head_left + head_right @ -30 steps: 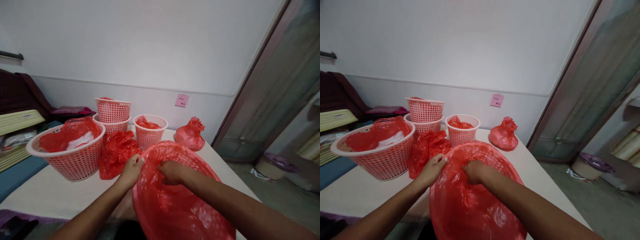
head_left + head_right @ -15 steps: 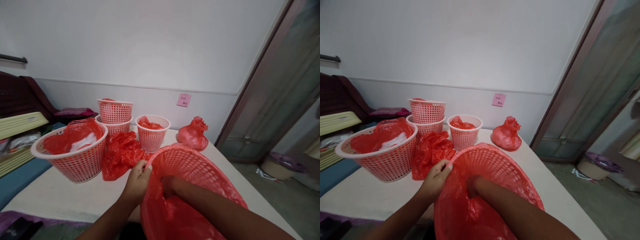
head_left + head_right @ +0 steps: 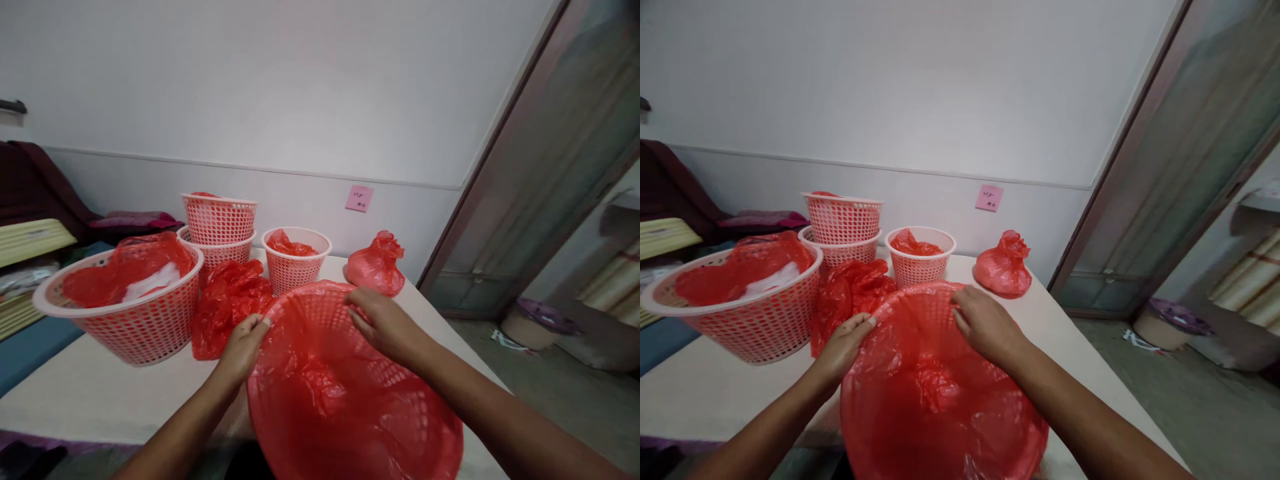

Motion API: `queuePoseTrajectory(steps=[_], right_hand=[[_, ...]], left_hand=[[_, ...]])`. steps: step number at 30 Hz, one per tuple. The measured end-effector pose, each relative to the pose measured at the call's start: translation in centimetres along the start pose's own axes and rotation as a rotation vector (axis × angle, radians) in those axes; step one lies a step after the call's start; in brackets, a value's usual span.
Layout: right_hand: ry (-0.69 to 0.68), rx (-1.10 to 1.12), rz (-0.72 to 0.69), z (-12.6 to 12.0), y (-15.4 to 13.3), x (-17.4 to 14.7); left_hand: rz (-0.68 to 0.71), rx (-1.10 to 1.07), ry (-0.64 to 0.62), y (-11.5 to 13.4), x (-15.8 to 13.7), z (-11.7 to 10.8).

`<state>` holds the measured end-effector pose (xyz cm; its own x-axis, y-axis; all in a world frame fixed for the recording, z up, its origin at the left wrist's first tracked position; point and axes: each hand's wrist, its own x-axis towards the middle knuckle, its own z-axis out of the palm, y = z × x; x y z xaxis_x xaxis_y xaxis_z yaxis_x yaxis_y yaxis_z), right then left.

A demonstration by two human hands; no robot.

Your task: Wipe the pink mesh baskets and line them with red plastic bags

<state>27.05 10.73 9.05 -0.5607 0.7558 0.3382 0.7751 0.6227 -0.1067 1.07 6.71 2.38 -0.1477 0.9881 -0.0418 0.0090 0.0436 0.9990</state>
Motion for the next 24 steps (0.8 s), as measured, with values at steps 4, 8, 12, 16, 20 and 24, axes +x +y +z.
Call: queuePoseTrajectory(steps=[4, 8, 12, 16, 20, 24], right_hand=[[0.079, -0.129, 0.172, 0.4, 2.9, -2.0], [0.081, 0.079, 0.369, 1.8, 5.5, -2.7], [0.074, 0.447, 0.53, 2.6, 7.8, -2.6], [0.007, 0.683, 0.617, 3.2, 8.8, -3.1], [-0.049, 0.918, 0.676, 2.9, 8.0, -3.7], [-0.066, 1.053, 0.699, 1.7, 7.0, -4.3]], left_hand=[[0.024, -0.004, -0.011, -0.2, 0.2, 0.1], [0.048, 0.013, -0.016, 0.7, 0.4, 0.5], [0.037, -0.029, -0.054, 1.2, 0.7, 0.6], [-0.033, -0.112, -0.127, -0.2, 0.8, 0.8], [-0.088, -0.181, -0.095, -2.1, 1.0, 0.7], [-0.084, -0.264, 0.084, -3.4, -0.1, -0.7]])
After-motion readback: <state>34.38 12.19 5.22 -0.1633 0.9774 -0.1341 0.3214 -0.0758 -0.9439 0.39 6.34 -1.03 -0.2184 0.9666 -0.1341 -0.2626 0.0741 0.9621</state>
